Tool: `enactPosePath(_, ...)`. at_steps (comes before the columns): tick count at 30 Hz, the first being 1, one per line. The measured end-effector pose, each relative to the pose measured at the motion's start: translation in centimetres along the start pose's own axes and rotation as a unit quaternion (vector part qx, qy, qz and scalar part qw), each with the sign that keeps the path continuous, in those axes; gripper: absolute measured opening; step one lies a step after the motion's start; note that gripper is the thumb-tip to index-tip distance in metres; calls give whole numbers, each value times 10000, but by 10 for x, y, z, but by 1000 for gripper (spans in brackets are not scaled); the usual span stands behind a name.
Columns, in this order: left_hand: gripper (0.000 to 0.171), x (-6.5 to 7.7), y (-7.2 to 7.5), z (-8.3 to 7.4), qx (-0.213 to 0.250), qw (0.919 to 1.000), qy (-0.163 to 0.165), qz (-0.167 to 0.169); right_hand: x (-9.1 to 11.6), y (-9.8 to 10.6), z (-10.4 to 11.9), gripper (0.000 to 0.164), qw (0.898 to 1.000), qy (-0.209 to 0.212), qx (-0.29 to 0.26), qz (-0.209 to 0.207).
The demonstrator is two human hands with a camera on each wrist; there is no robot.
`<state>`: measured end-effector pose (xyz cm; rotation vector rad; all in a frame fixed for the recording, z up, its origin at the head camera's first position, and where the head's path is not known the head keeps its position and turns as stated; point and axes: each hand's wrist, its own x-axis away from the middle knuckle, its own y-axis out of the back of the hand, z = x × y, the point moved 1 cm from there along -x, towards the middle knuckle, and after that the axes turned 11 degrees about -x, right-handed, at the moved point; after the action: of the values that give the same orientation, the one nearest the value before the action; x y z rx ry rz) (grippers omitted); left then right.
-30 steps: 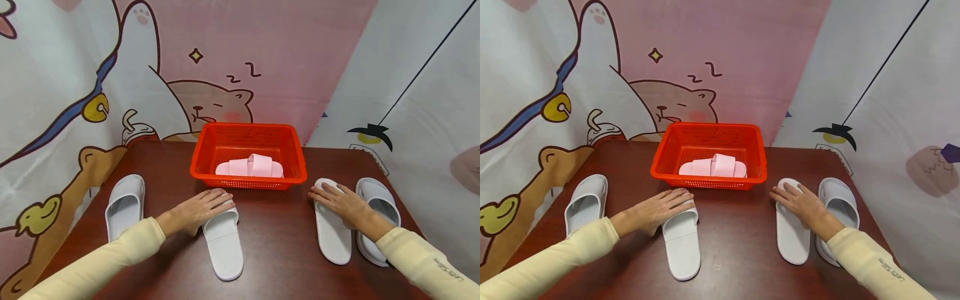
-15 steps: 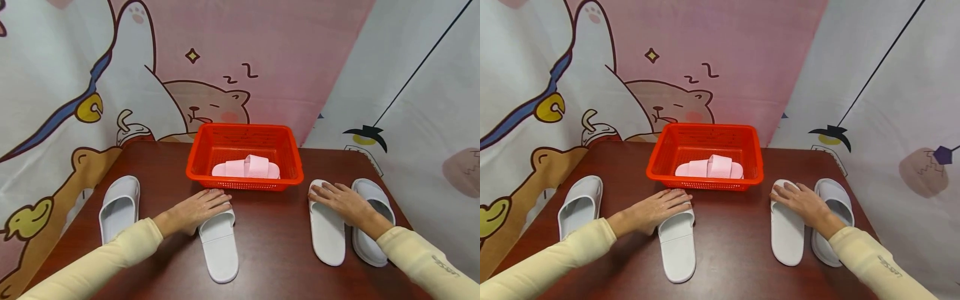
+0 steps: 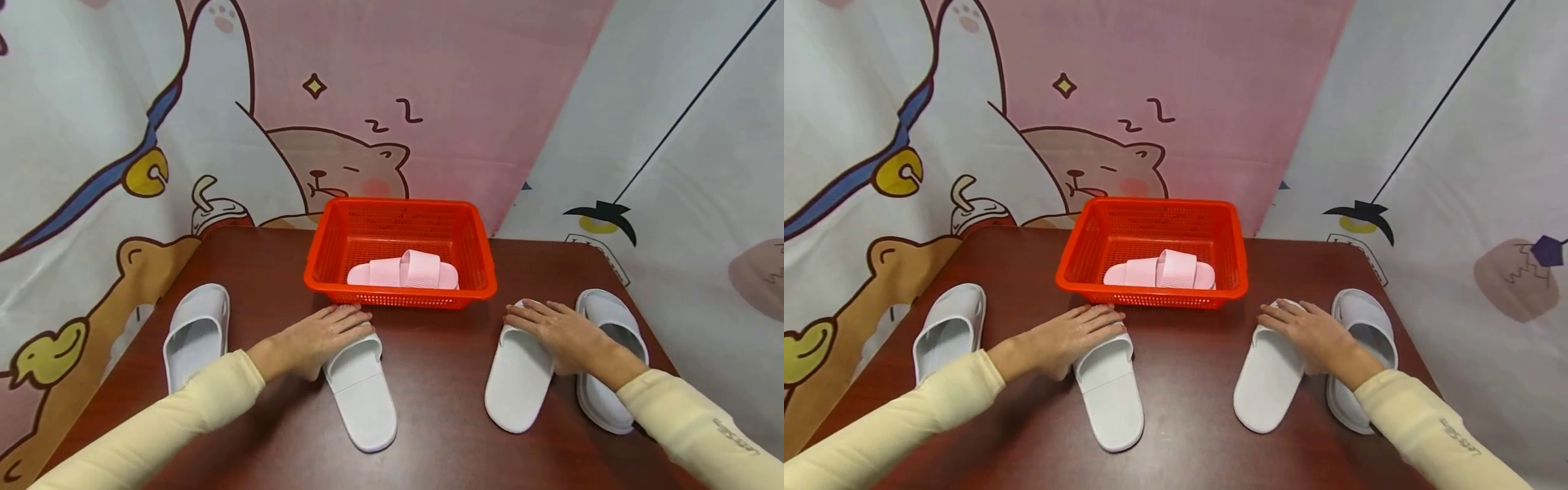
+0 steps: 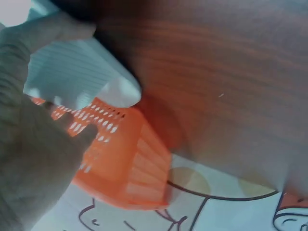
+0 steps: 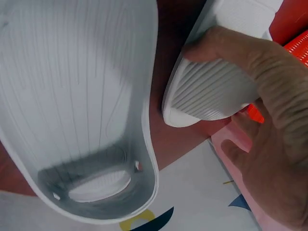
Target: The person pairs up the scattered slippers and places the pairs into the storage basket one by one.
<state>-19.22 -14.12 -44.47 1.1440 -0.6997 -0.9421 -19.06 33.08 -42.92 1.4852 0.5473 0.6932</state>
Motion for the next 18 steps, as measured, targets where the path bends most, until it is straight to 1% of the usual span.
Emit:
enactPosePath(2,119,-1,5,-1,-28,9998,12,193,0,-2,0,111,9998,29,-185,-40)
enactPosePath(4,118,-3,9,-1,-96,9991,8,411,1,-4,-1,114,9996,78,-258,-73)
enactPosePath(7,115,-7,13,0,-242,9982,-35,544,1,-7,-3,116,9995,201,-233,-104)
enactPosePath(9,112,-8,14,0,-269,9979,-75,580,2,-7,-6,114,9993,304,-176,-138)
enactPosePath(13,110,-10,12,1,-221,9982,-75,554,4,-6,-9,110,9981,535,-167,-267)
enactPosePath(15,107,-10,11,2,-186,9986,-91,490,5,-6,-9,109,9976,587,-206,-302)
enactPosePath(18,104,-9,12,4,-240,9993,-130,274,4,-4,-9,113,9978,471,-332,-341)
